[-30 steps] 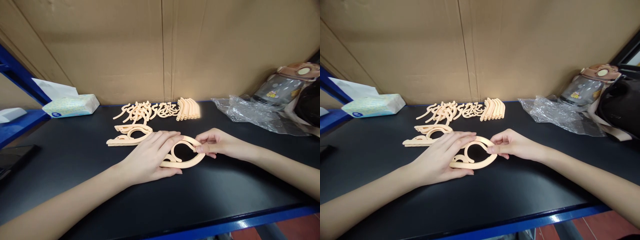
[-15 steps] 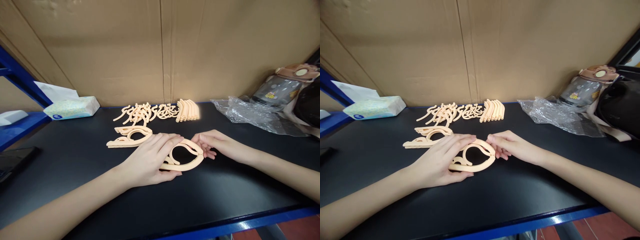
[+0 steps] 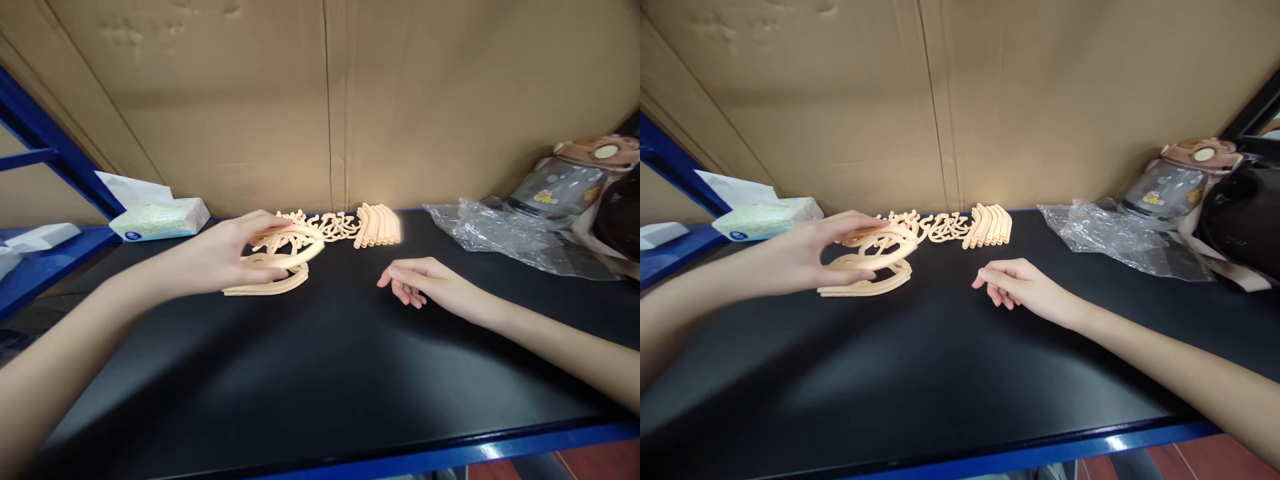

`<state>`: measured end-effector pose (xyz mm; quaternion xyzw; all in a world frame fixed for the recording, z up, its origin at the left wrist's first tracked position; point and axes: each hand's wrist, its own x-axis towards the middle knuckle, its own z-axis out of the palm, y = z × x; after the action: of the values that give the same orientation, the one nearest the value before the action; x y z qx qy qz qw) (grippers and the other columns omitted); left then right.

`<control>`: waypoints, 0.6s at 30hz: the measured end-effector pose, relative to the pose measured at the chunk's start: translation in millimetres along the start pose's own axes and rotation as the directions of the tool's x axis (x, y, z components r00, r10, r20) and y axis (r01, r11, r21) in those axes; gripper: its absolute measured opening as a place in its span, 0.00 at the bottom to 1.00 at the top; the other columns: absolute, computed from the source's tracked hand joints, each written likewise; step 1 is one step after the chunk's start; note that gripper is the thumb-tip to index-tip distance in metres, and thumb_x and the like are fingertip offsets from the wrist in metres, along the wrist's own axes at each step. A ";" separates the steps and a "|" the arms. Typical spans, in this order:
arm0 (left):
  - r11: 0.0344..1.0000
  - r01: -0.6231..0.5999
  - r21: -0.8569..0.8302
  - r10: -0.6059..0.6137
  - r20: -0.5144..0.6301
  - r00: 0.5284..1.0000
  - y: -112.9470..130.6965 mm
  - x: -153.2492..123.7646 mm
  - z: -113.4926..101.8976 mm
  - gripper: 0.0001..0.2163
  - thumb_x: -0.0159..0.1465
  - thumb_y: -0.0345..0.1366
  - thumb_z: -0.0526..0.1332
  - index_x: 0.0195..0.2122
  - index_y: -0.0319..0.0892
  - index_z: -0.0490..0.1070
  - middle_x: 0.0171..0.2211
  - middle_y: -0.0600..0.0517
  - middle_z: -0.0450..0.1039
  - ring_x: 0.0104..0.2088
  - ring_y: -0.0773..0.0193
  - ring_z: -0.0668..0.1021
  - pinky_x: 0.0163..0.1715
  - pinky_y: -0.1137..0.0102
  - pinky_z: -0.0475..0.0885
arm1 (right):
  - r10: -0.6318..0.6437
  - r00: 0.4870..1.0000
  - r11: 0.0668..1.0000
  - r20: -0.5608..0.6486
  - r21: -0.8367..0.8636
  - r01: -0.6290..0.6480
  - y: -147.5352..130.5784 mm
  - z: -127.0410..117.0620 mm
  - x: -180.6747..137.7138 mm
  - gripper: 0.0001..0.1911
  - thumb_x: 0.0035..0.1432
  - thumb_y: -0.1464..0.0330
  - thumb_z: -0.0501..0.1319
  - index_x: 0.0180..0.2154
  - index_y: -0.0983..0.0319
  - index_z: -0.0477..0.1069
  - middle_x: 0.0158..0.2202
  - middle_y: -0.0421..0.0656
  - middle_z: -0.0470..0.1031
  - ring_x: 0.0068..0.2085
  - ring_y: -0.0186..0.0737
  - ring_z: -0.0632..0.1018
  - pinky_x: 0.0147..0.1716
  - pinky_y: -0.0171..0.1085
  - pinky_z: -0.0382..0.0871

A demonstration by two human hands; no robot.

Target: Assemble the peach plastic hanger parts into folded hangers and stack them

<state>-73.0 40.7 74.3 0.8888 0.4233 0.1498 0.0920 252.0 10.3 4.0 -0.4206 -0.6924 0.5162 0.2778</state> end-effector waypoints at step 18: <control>0.987 0.157 -0.021 -0.152 0.170 0.974 -33.7 -13.9 16.2 0.34 0.59 0.56 0.61 0.63 0.47 0.60 0.63 0.49 0.62 0.60 0.47 0.67 0.61 0.58 0.61 | 0.017 0.996 0.994 0.091 -0.110 -0.007 -2.5 -1.9 0.3 0.16 0.63 0.57 0.58 0.37 0.64 0.74 0.24 0.37 0.68 0.24 0.29 0.67 0.25 0.32 0.60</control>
<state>-100.1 50.3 46.7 0.8609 0.4792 0.0738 0.1539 252.6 11.2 6.9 -0.4151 -0.7293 0.4978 0.2192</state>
